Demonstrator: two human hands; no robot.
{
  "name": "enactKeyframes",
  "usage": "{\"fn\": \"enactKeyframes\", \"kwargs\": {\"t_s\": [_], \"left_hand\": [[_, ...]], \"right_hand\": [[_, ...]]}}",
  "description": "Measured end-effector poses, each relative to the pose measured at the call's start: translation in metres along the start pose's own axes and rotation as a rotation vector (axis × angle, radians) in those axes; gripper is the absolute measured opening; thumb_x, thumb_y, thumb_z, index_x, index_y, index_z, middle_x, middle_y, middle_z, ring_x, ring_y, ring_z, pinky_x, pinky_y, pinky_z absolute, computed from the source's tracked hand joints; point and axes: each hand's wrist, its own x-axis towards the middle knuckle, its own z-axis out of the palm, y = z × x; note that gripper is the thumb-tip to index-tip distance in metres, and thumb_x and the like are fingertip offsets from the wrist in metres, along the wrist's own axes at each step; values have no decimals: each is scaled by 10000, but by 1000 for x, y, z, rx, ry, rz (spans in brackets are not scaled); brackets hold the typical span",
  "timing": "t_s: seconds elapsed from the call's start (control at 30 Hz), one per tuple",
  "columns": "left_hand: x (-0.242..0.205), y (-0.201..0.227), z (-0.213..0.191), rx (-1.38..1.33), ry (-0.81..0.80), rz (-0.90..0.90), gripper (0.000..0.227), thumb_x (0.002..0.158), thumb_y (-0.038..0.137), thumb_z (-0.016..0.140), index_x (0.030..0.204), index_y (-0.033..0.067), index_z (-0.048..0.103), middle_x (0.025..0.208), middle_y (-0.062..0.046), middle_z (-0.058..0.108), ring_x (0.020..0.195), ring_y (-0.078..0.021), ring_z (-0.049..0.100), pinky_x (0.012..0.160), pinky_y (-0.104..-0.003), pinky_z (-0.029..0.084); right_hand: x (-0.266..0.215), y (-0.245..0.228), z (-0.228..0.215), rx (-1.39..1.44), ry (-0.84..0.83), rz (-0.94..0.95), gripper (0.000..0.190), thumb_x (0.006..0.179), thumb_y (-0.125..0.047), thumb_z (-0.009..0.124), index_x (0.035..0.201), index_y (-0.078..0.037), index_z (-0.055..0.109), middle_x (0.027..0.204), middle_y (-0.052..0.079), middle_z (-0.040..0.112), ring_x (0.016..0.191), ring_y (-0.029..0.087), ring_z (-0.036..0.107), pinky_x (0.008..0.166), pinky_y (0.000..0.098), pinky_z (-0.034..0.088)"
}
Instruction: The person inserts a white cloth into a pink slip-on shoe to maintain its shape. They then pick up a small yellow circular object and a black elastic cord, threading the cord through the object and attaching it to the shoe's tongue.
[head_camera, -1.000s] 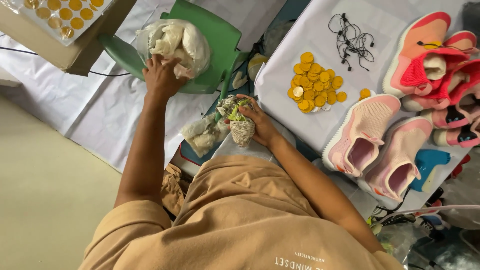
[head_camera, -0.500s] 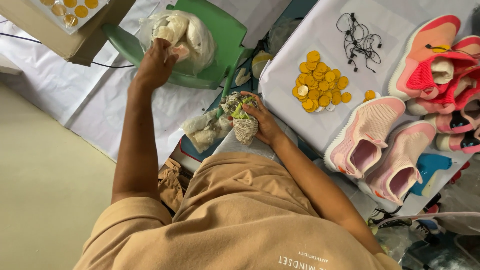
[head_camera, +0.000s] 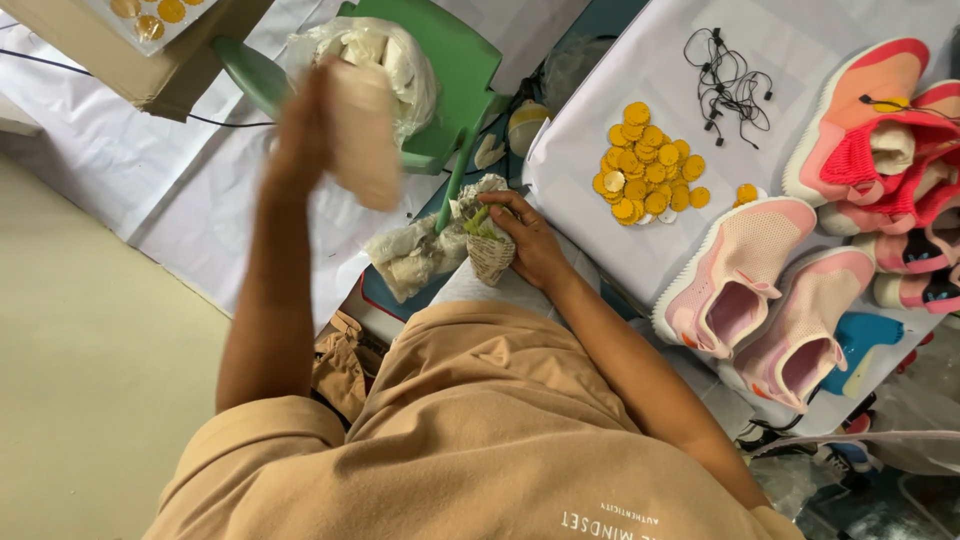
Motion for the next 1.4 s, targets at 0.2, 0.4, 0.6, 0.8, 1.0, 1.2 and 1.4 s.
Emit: {"fn": "enactKeyframes", "kwargs": {"t_s": [0.2, 0.4, 0.6, 0.8, 1.0, 1.2, 1.4], "left_hand": [[-20, -93, 123, 424, -171, 153, 554, 1055, 498, 388, 1373, 98, 604, 1282, -224, 621, 1232, -394, 568, 1074, -463, 405], [-19, -67, 137, 18, -131, -206, 655, 924, 611, 701, 1386, 178, 535, 1477, -199, 339, 1433, -438, 340, 1155, -623, 327], [-53, -50, 121, -340, -286, -439, 959, 904, 616, 698, 1583, 185, 175, 1581, -345, 223, 1451, -551, 254, 999, -807, 308], [-56, -77, 107, -557, -350, -199, 386, 865, 119, 764, 1221, 18, 656, 1097, -181, 710, 979, -293, 684, 811, -472, 567], [-4, -13, 16, 357, -116, 577, 588, 740, -55, 847, 1256, -11, 569, 1136, -182, 643, 1010, -316, 600, 808, -417, 527], [36, -44, -20, 1080, 235, 721, 531, 706, -98, 815, 1192, 17, 633, 1367, -152, 552, 1410, -395, 402, 1093, -741, -44], [42, -82, -13, 1367, 446, 729, 410, 707, 85, 885, 1106, 96, 794, 1201, -146, 349, 1183, -355, 271, 1028, -519, 133]], "right_hand": [[6, 42, -38, -221, 80, -56, 475, 959, -447, 631, 1264, -85, 672, 1168, 149, 702, 1082, 267, 686, 979, 480, 554], [6, 46, -47, -117, 190, -37, 509, 906, -321, 709, 1339, -68, 624, 1158, 172, 716, 1025, 301, 701, 957, 530, 545], [-5, 14, -45, -35, 143, -175, 580, 924, -362, 609, 1437, -115, 500, 1241, 120, 663, 1123, 260, 649, 1064, 502, 464], [-23, -50, 44, -493, 11, -524, 508, 984, -199, 537, 1456, -39, 441, 1249, 187, 622, 1172, 282, 604, 1109, 522, 431], [-22, -57, 12, -202, 43, -419, 913, 833, -466, 651, 1595, -95, 310, 1425, 43, 498, 1204, 101, 508, 1124, 319, 398], [-28, -46, 7, -107, 93, -365, 841, 840, -398, 656, 1532, -5, 385, 1494, 127, 448, 1262, 197, 450, 1143, 372, 290], [-26, -34, -3, -141, 113, -332, 760, 861, -361, 620, 1502, -5, 421, 1505, 133, 456, 1337, 224, 433, 1169, 376, 269]]}}
